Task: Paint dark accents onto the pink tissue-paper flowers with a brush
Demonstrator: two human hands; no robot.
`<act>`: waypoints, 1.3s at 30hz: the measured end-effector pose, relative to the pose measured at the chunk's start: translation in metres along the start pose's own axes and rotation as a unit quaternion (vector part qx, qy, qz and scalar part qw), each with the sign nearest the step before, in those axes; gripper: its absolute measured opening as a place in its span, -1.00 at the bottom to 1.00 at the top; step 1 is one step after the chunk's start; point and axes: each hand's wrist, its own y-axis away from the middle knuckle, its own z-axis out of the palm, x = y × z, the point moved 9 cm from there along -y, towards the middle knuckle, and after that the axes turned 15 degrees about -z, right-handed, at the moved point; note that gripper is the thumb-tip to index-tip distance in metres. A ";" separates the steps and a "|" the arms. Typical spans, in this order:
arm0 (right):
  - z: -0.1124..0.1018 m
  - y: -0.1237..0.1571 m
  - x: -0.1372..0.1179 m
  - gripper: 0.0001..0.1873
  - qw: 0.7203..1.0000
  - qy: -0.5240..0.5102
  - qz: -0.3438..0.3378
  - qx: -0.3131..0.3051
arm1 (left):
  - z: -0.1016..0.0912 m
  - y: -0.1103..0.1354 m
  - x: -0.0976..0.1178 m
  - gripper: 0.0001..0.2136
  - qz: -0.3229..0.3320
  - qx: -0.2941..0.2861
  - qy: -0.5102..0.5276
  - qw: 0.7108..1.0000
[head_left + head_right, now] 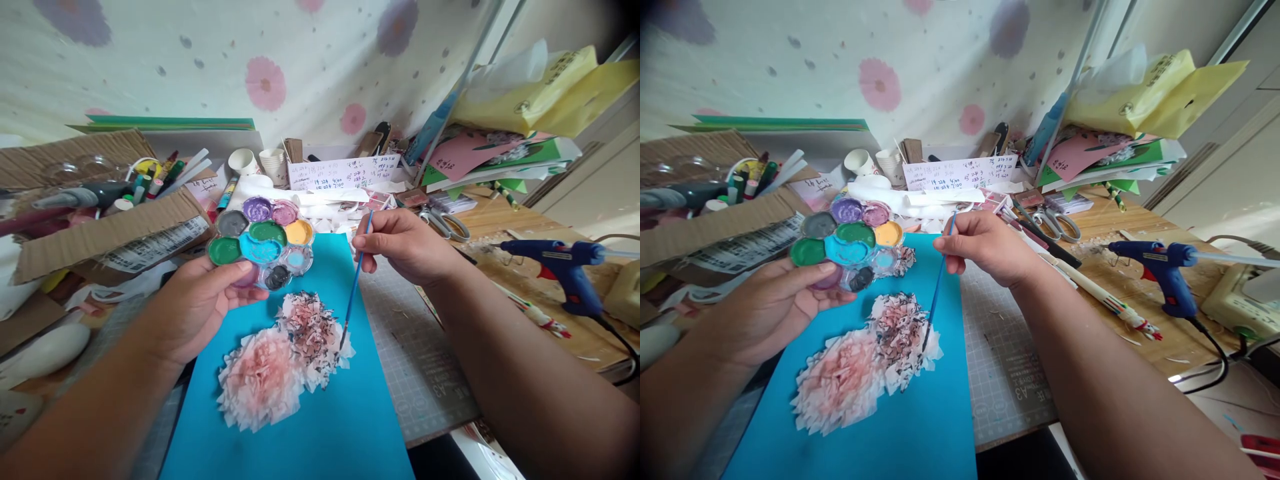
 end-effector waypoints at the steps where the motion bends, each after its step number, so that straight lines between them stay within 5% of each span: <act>1: 0.001 0.000 0.001 -0.73 1.000 0.001 0.003 -0.002 | 0.000 0.000 0.000 -0.75 0.000 -0.001 0.000 1.000; 39: 0.007 0.000 0.008 -0.68 0.999 0.012 0.032 -0.009 | 0.003 0.001 -0.003 -0.81 -0.009 -0.014 -0.002 1.000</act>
